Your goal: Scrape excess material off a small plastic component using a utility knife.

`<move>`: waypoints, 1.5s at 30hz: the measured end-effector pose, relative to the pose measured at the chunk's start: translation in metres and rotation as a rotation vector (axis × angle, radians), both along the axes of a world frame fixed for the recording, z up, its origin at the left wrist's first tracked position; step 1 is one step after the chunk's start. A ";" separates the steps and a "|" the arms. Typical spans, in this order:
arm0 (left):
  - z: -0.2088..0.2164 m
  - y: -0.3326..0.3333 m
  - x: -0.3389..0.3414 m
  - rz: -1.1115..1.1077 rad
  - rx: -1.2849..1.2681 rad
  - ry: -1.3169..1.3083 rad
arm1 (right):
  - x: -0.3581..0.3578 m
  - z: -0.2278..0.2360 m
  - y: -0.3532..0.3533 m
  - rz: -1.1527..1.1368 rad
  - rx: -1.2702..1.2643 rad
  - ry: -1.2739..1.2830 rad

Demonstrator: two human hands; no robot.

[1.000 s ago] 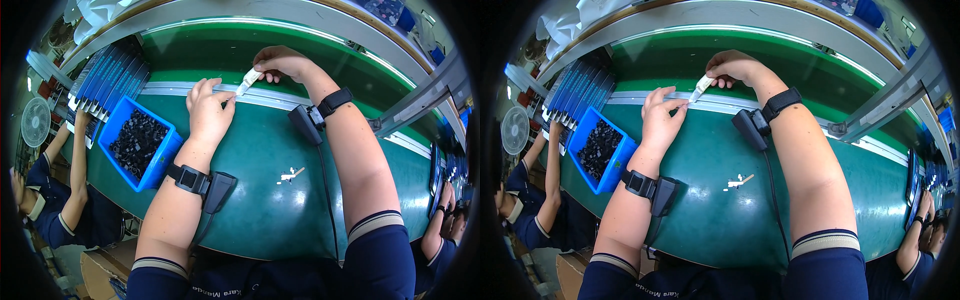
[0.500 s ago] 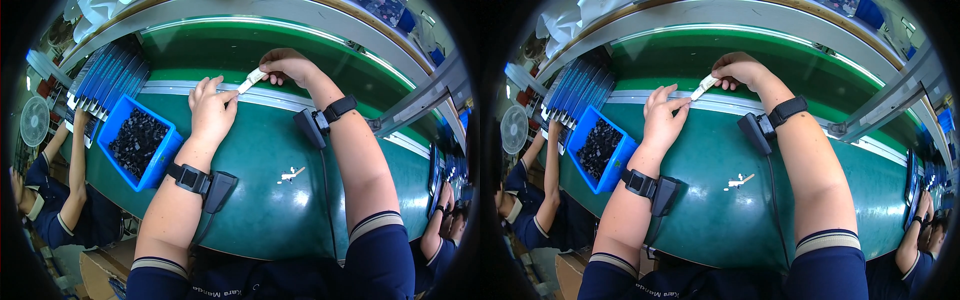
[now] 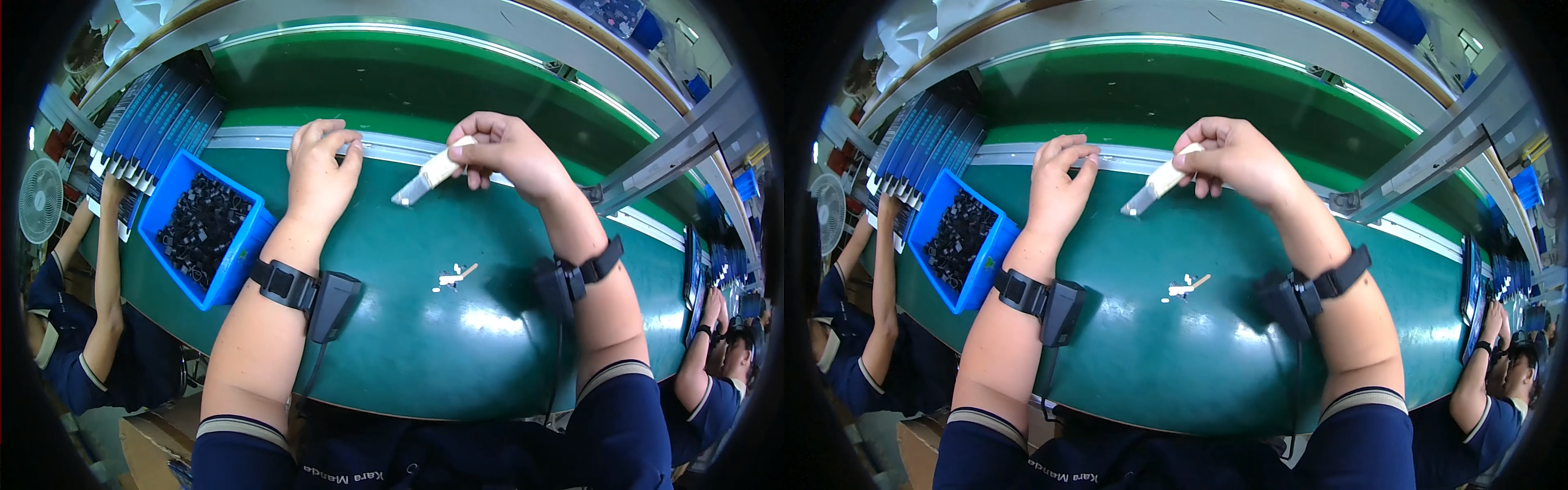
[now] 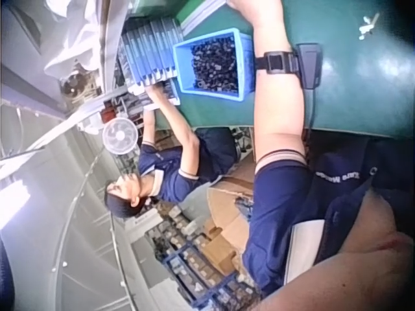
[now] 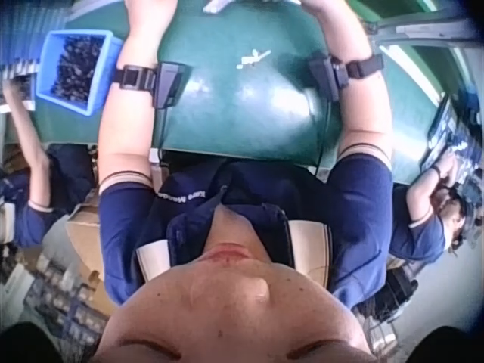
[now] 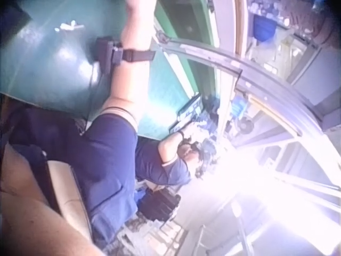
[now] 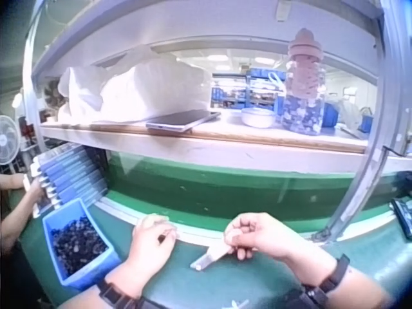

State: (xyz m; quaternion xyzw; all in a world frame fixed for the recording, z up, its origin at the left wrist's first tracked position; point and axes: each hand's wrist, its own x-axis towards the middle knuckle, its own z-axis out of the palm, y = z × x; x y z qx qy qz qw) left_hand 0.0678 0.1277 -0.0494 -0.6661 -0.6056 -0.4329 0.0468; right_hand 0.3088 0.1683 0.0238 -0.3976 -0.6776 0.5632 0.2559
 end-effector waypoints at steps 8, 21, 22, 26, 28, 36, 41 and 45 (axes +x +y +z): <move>-0.009 0.005 -0.005 0.007 -0.031 -0.047 | 0.006 0.025 -0.068 0.184 0.633 -0.275; -0.004 0.004 -0.009 -0.004 -0.036 -0.237 | 0.007 0.014 -0.058 -0.027 0.622 -0.127; -0.004 0.004 -0.010 -0.001 -0.045 -0.280 | 0.001 0.004 -0.055 -0.039 0.660 -0.061; -0.001 0.004 -0.009 0.025 -0.038 -0.385 | -0.018 -0.012 -0.047 -0.042 0.552 -0.037; -0.003 0.006 -0.011 0.026 -0.006 -0.461 | -0.029 -0.013 -0.044 -0.038 0.600 -0.036; -0.009 0.006 -0.016 0.097 -0.039 -0.486 | -0.042 -0.011 -0.035 0.126 0.756 -0.132; -0.010 0.006 -0.013 0.158 -0.019 -0.413 | -0.038 0.022 -0.029 0.100 0.741 -0.198; -0.002 0.003 -0.007 0.128 -0.089 -0.483 | -0.048 0.030 -0.007 -0.063 0.677 -0.141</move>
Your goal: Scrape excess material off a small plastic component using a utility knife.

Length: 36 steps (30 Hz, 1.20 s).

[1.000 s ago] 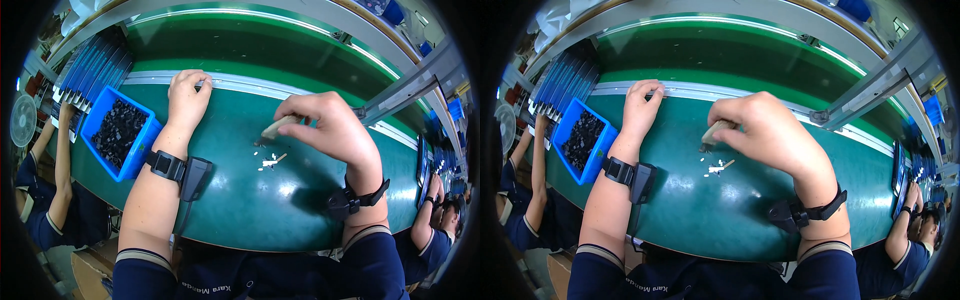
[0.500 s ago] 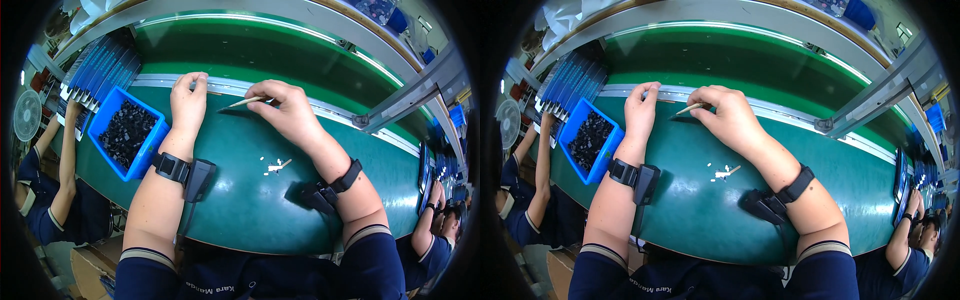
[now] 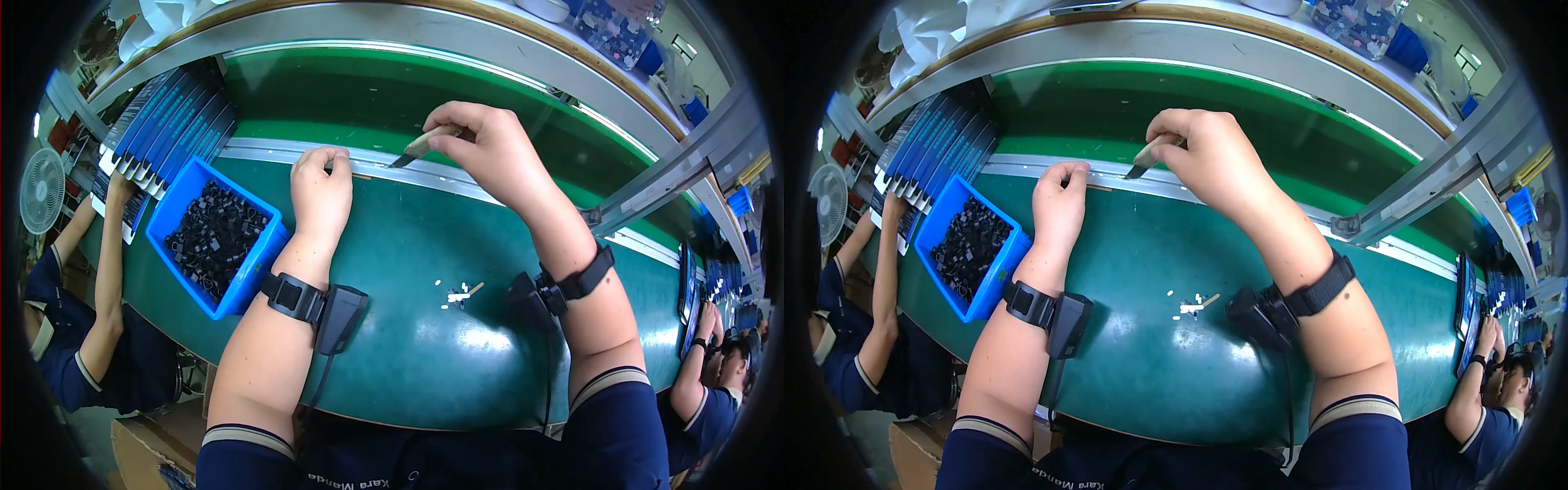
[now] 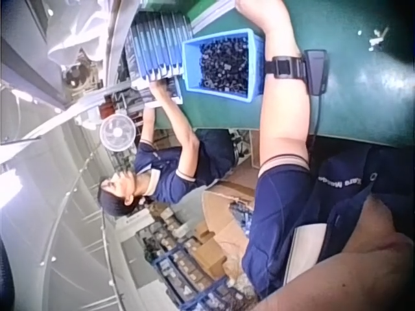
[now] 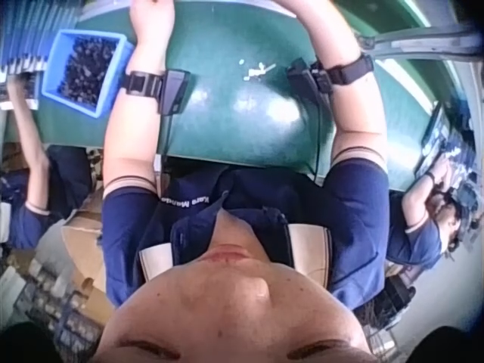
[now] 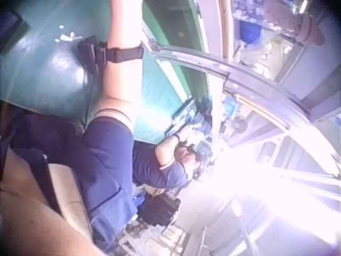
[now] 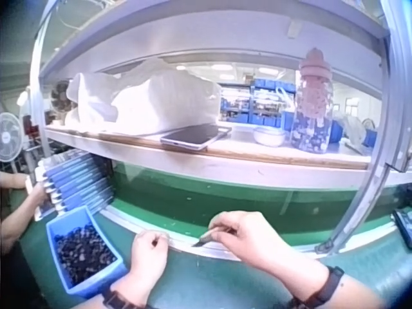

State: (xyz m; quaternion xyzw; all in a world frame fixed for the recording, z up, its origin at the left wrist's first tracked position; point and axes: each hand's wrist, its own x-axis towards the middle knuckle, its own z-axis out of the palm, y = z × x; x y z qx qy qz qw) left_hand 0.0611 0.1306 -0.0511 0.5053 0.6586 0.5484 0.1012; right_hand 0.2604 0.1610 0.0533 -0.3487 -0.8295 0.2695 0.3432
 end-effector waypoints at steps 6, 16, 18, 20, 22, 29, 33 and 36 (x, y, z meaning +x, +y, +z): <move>-0.004 0.001 -0.002 -0.021 0.009 0.052 | -0.009 -0.018 0.018 -0.036 -0.057 -0.096; -0.003 0.000 0.001 -0.015 0.028 0.087 | -0.011 -0.019 0.036 -0.031 -0.088 -0.067; -0.003 0.000 0.002 -0.019 0.031 0.090 | -0.010 -0.021 0.041 -0.024 -0.081 -0.113; -0.003 -0.001 0.002 -0.013 0.035 0.105 | -0.010 -0.021 0.045 -0.015 -0.076 -0.159; -0.002 -0.001 0.002 -0.014 0.037 0.111 | -0.010 -0.020 0.047 0.053 -0.177 -0.155; -0.002 0.000 0.001 -0.022 0.022 0.119 | -0.014 -0.020 0.053 0.064 -0.316 -0.149; -0.003 0.000 0.002 0.004 0.027 0.186 | -0.019 -0.032 0.047 0.011 -0.268 0.004; -0.004 0.001 0.002 -0.002 0.038 0.220 | -0.020 -0.040 0.042 -0.029 -0.163 0.017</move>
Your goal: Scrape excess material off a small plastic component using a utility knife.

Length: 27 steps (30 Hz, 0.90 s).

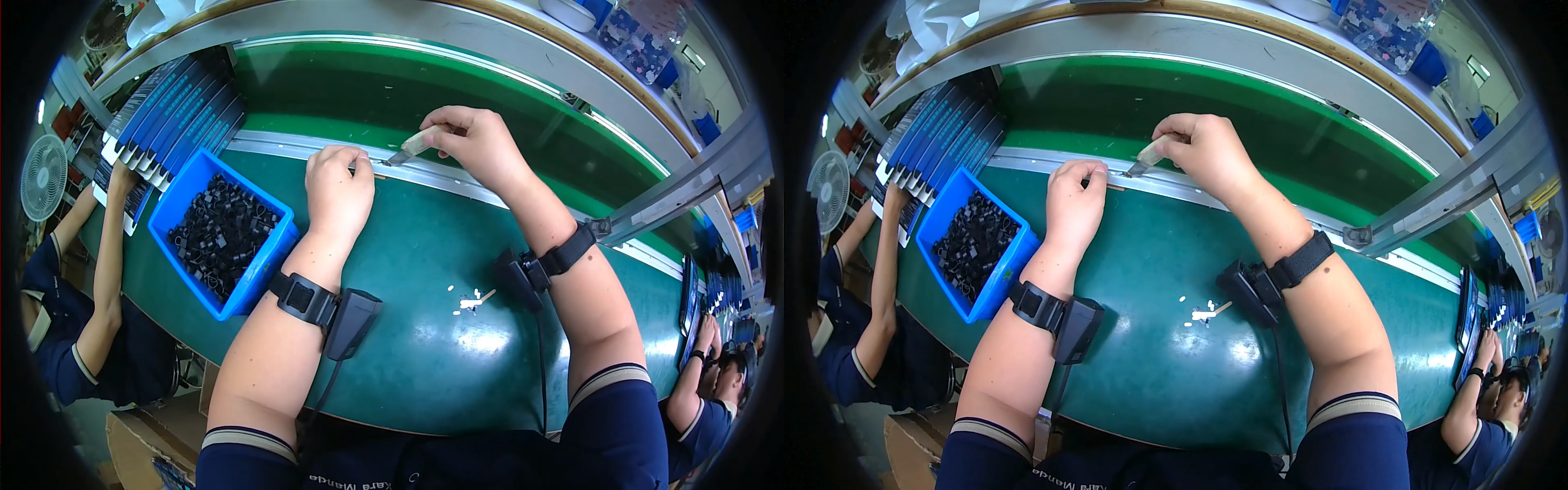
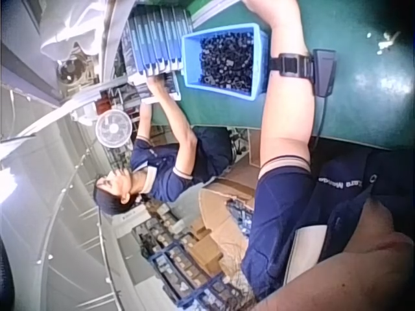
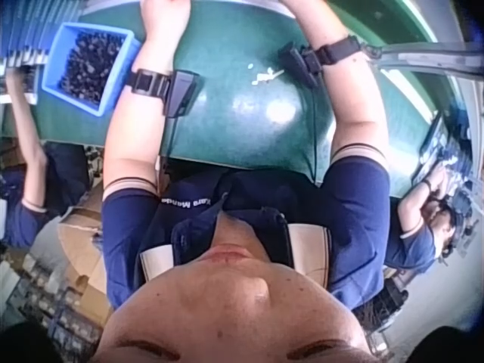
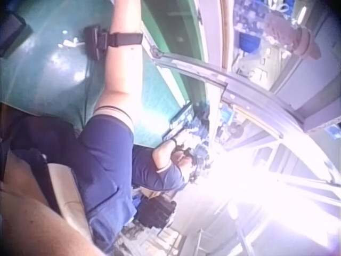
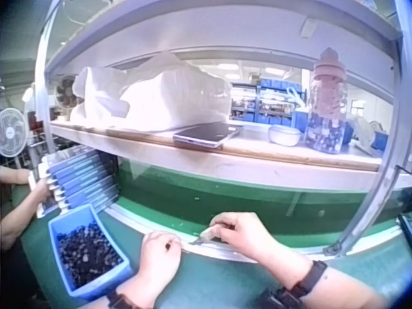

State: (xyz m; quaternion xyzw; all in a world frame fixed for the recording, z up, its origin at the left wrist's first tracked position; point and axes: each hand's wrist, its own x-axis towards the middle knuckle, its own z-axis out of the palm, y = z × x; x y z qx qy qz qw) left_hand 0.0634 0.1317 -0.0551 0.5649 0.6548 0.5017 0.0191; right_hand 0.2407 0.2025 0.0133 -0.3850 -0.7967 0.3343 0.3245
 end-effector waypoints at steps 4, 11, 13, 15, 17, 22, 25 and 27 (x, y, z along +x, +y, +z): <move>-0.001 -0.001 -0.004 -0.002 0.009 0.068 | 0.002 -0.004 -0.015 0.027 0.290 -0.019; -0.003 -0.001 -0.002 0.000 -0.045 0.198 | 0.012 -0.012 -0.039 0.064 0.549 -0.184; 0.000 -0.003 -0.002 0.004 -0.082 0.228 | 0.014 -0.012 -0.046 0.066 0.590 -0.243; 0.002 -0.005 -0.003 0.007 -0.121 0.257 | 0.013 -0.011 -0.049 0.064 0.571 -0.258; 0.004 -0.006 -0.003 0.031 -0.159 0.317 | 0.013 -0.011 -0.050 0.062 0.553 -0.272; 0.004 -0.005 -0.003 0.011 -0.157 0.352 | 0.009 -0.012 -0.043 0.115 0.495 -0.208; 0.004 -0.003 -0.005 0.007 -0.163 0.366 | 0.004 -0.007 -0.040 0.092 0.442 -0.186; 0.003 -0.002 -0.004 0.000 -0.172 0.368 | 0.003 -0.007 -0.037 0.085 0.401 -0.160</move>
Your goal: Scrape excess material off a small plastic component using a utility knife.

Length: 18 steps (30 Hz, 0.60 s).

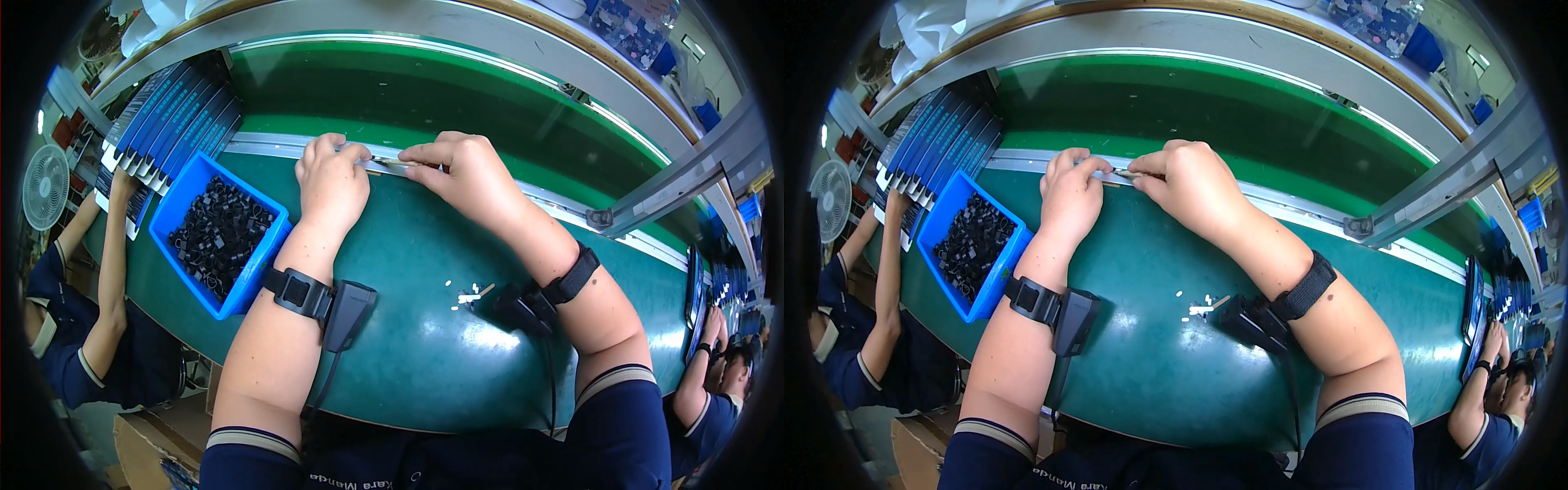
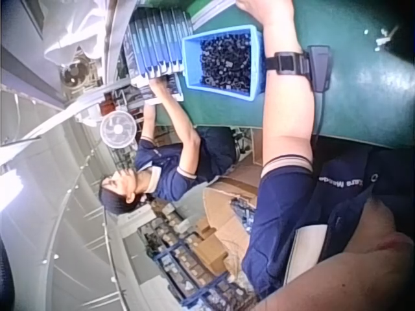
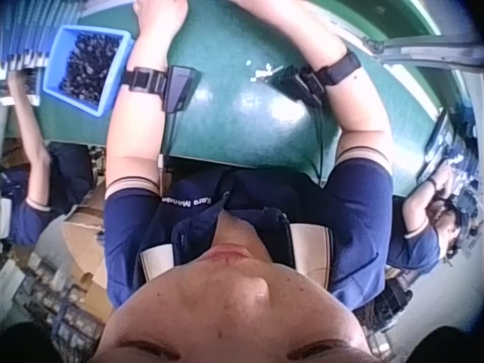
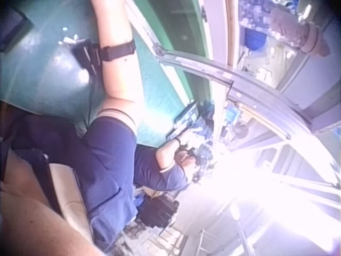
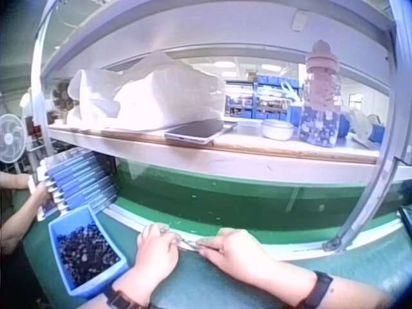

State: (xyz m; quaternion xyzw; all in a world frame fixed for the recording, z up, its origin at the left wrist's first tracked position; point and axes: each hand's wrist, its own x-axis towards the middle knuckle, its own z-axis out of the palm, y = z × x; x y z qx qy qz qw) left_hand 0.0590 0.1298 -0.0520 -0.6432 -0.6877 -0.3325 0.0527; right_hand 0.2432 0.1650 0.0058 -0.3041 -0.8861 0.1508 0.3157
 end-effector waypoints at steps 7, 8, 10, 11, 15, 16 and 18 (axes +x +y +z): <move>0.003 -0.001 0.001 -0.009 0.001 0.002 | 0.003 -0.002 -0.001 -0.063 -0.231 0.080; 0.004 -0.001 0.001 -0.017 -0.015 0.011 | 0.004 -0.003 0.000 -0.063 -0.232 0.080; 0.005 -0.002 0.000 -0.013 -0.024 0.001 | 0.006 -0.006 0.001 -0.080 -0.295 0.087; 0.006 -0.003 0.000 -0.010 -0.030 -0.010 | 0.006 -0.007 0.001 -0.080 -0.295 0.087; 0.004 0.000 -0.001 -0.012 -0.012 -0.028 | 0.007 -0.012 -0.001 -0.096 -0.353 0.109; 0.004 0.000 0.000 0.002 0.000 -0.036 | 0.006 -0.012 -0.002 -0.101 -0.350 0.114; 0.003 0.001 0.000 0.018 0.010 -0.042 | 0.005 -0.012 -0.003 -0.102 -0.335 0.107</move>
